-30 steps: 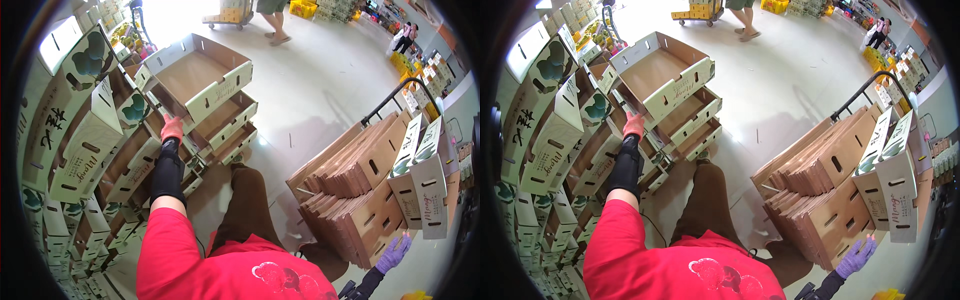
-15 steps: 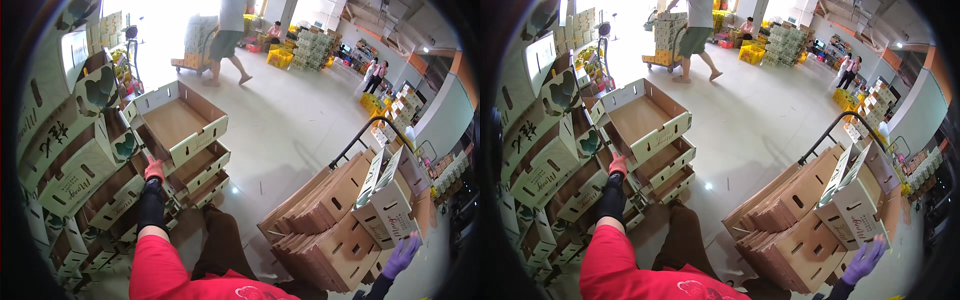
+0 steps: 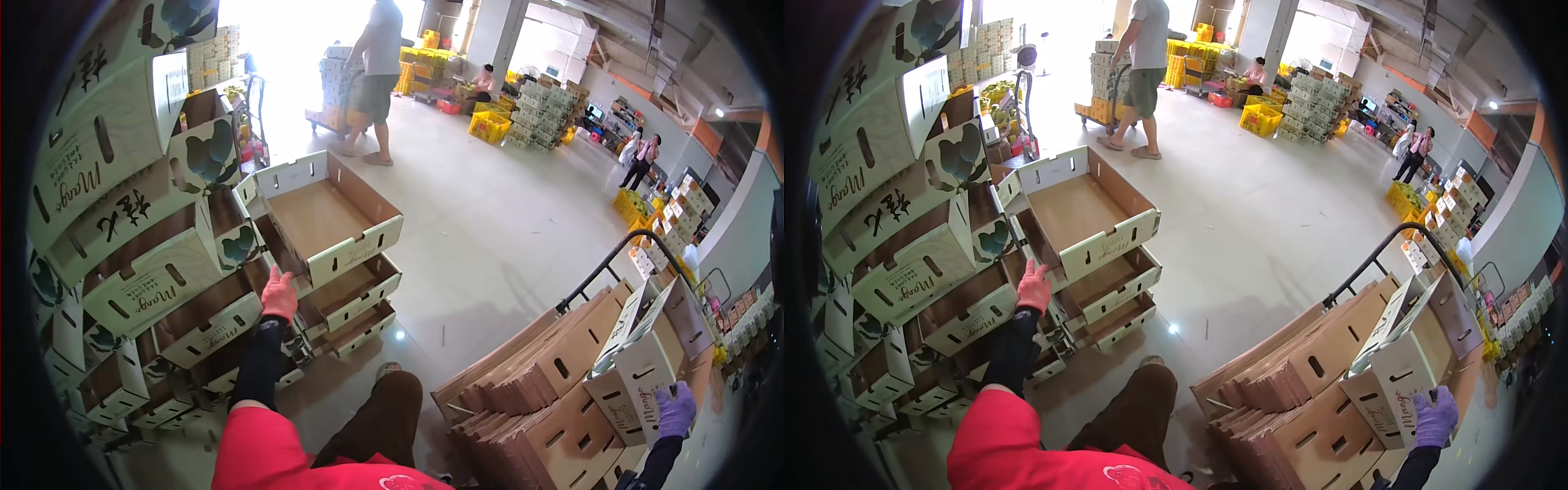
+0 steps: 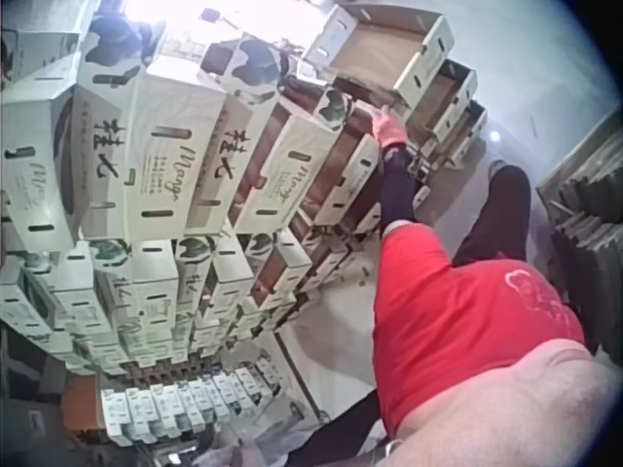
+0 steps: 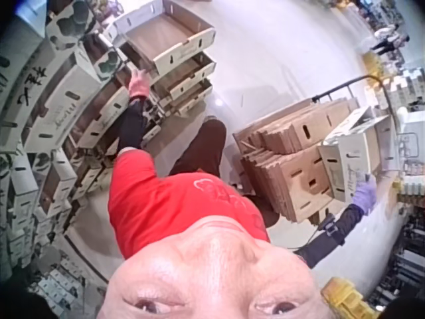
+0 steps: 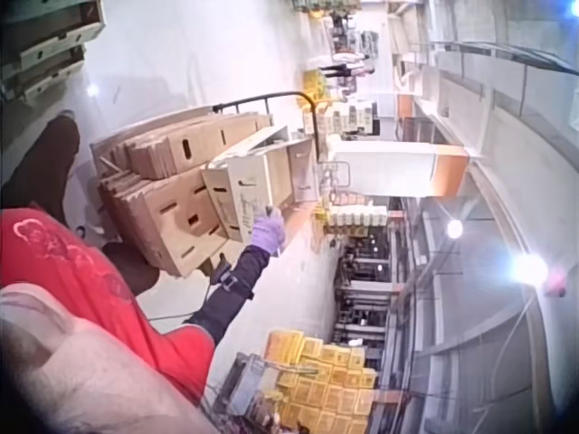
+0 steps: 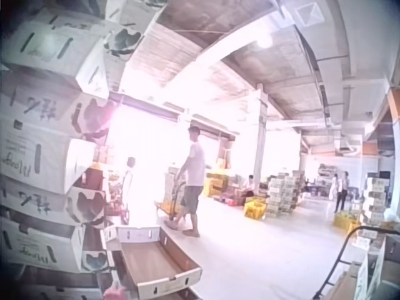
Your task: Assemble cardboard mango boxes by folding the flaps and stacking them.
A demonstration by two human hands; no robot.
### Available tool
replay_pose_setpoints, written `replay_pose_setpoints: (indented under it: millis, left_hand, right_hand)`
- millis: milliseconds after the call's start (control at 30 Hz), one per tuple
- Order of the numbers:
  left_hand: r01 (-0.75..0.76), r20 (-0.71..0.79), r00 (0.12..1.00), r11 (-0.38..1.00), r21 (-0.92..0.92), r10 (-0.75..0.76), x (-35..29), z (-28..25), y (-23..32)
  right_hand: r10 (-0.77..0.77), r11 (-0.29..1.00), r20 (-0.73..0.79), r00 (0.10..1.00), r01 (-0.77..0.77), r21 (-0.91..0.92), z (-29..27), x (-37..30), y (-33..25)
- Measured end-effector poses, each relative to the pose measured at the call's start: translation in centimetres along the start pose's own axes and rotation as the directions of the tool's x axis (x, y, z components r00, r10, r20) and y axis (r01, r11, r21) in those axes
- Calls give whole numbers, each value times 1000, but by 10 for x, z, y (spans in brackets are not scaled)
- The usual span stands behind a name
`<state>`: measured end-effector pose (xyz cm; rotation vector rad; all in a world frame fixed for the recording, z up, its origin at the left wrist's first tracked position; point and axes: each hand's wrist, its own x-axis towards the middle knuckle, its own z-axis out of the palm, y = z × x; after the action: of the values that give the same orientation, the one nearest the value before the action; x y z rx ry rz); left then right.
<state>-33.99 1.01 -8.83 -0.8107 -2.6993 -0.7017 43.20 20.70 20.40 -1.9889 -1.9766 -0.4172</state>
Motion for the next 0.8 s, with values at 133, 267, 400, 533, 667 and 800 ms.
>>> replay_pose_setpoints:
  millis: [133, 267, 400, 533, 667, 800]
  left_hand:
    - [-401, -332, 873, 914, -69, 358, -32, -20, 47]
    - [-758, -453, 631, 624, -190, 629, -63, -93, 169]
    - [-946, -511, 286, 152, -287, 811, -121, -177, 292]
    - [-906, -393, 178, -6, -423, 902, -184, -230, 367]
    - [-959, -169, 264, 241, -145, 950, -169, -225, 371]
    - [-995, -432, 100, 80, -65, 896, -131, -201, 344]
  right_hand:
    - [-162, 985, -244, 956, 144, -90, 5, -16, 7]
    - [-258, 965, -388, 885, 217, -148, -9, -26, -24]
    - [-520, 854, -464, 717, 421, -306, -32, -52, -70]
    - [-752, 622, -468, 465, 734, -271, -51, -71, -147]
    - [-814, 473, -471, 340, 858, -198, -44, -61, -208]
    - [-684, 488, -573, 453, 867, 103, -60, -49, -206]
